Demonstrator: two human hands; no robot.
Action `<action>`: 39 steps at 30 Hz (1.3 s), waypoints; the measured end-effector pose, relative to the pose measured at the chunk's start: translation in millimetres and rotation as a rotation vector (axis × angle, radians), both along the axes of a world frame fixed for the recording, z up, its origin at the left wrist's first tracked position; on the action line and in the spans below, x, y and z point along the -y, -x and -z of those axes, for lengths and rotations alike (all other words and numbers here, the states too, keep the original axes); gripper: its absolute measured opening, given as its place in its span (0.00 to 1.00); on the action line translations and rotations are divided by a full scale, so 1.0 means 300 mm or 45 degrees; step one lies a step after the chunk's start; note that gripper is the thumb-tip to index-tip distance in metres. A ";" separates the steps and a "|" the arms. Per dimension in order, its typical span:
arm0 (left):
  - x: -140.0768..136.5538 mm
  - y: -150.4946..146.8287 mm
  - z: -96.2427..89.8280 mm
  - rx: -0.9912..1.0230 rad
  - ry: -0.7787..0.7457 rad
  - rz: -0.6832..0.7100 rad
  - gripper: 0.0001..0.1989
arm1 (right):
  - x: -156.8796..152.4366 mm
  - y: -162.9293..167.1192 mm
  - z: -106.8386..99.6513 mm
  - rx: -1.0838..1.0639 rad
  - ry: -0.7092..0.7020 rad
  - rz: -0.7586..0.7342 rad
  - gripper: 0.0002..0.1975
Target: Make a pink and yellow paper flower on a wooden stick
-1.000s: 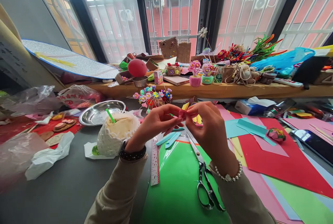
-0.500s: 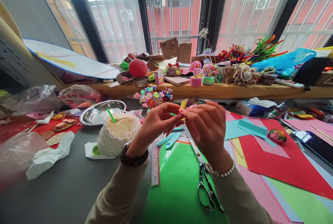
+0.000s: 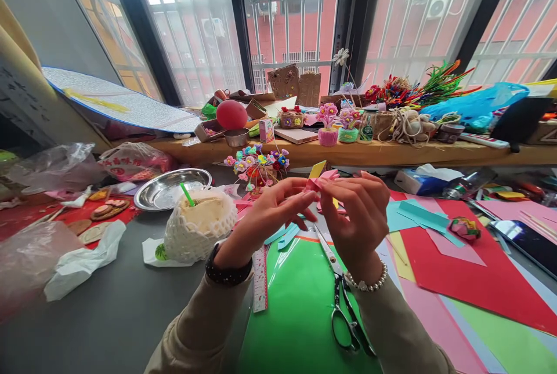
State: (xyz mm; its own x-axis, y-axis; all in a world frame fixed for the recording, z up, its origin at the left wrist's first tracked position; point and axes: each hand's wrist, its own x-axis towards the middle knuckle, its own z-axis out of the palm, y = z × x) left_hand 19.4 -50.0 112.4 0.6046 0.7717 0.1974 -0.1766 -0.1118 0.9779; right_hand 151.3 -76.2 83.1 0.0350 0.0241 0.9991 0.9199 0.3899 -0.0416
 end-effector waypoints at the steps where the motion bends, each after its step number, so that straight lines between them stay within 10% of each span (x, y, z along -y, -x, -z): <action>1: -0.004 -0.002 0.000 -0.017 0.048 0.072 0.17 | -0.003 0.000 0.001 -0.032 0.008 -0.018 0.10; 10: -0.046 -0.013 0.038 0.059 0.024 0.111 0.17 | -0.011 -0.011 -0.001 0.103 0.159 0.011 0.15; 27: 0.061 -0.084 0.033 0.602 0.499 0.136 0.15 | 0.014 -0.024 0.001 0.357 -0.114 0.213 0.22; 34: 0.023 -0.103 0.059 0.547 -0.050 -0.266 0.10 | 0.012 0.000 -0.020 -0.391 0.334 -0.320 0.07; 39: 0.015 -0.096 0.073 0.444 -0.301 -0.281 0.12 | -0.005 -0.026 -0.033 -0.783 0.802 -0.906 0.14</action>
State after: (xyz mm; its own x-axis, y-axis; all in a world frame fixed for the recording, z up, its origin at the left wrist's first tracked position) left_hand 48.2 -54.4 90.5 0.2974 0.7836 0.5454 -0.4370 -0.3962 0.8075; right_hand 159.2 -74.8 93.1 0.2938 0.7275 0.6200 0.2530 0.5663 -0.7844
